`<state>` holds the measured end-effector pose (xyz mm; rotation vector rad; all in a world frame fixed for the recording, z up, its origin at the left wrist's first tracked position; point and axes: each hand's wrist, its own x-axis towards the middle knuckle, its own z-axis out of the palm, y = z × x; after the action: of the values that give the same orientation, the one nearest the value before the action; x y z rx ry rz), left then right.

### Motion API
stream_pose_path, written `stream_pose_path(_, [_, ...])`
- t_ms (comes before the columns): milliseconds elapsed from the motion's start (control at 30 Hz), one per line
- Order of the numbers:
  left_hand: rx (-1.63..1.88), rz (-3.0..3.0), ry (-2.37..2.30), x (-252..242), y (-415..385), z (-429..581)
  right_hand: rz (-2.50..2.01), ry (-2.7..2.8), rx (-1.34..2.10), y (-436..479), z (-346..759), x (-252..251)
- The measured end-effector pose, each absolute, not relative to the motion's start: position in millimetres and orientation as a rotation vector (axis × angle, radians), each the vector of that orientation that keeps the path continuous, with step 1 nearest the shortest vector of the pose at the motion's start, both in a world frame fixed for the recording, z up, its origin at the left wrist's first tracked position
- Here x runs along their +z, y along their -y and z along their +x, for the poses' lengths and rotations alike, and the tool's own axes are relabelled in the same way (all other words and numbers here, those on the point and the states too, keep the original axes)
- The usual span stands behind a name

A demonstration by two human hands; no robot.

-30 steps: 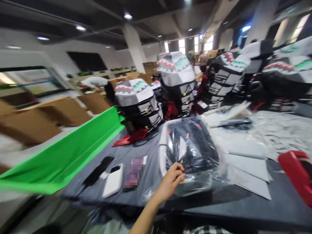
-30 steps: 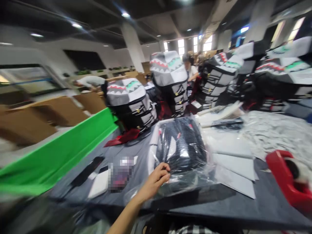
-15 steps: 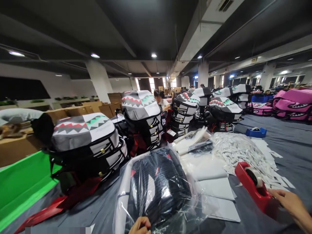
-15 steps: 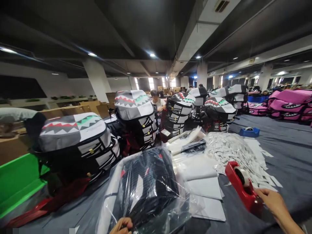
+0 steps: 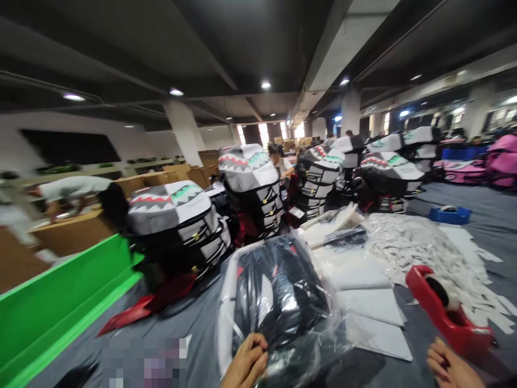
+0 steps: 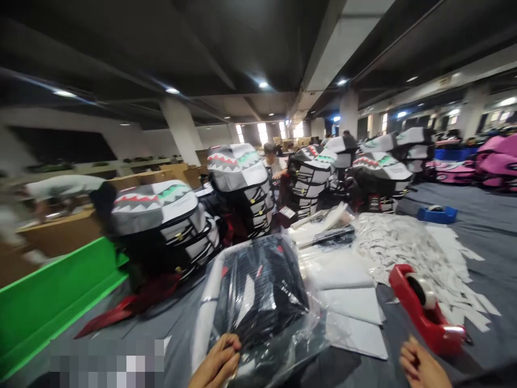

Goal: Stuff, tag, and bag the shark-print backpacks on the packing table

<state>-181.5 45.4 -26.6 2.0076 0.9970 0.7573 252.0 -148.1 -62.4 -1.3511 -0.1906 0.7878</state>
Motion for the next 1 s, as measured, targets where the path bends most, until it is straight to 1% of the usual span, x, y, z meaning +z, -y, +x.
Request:
stream_pose_path(67, [0.716,2.016,-0.994,-8,-35,-177,-1.326,0.451,1.015,125,204,-42])
stream_pose_path(100, [0.682,2.024,-0.992,1,-31,-175,-1.338,0.635,1.072,115,185,-28])
stream_pose_path(167, [0.65,2.027,-1.007,14,-29,-172,-1.359,1.117,1.082,95,160,3])
stream_pose_path(267, [0.634,2.02,-1.035,20,-30,-172,-1.284,1.878,0.952,54,143,45])
stream_pose_path(333, [0.648,2.016,-1.038,18,-30,-172,-1.147,2.296,0.806,23,130,62])
stream_pose_path(400, [0.664,2.012,-1.037,16,-28,-172,-1.037,2.593,0.579,-4,114,68])
stream_pose_path(467, [0.67,2.009,-1.04,15,-27,-172,-1.018,2.8,0.313,-25,97,66])
stream_pose_path(567, [0.658,2.012,-1.055,15,-29,-172,-1.149,2.929,0.034,-46,80,59])
stream_pose_path(767, [0.683,2.017,-1.031,14,-29,-172,-1.522,2.677,-0.11,-51,98,64])
stream_pose_path(867, [0.719,2.004,-1.021,8,-28,-172,-1.535,2.626,-0.11,-33,98,61])
stream_pose_path(933, [0.73,2.0,-1.016,-1,-30,-175,-1.457,2.667,-0.052,-25,88,50])
stream_pose_path(1000, [0.735,2.024,-1.0,-12,-34,-178,-1.472,2.69,0.032,-27,77,39])
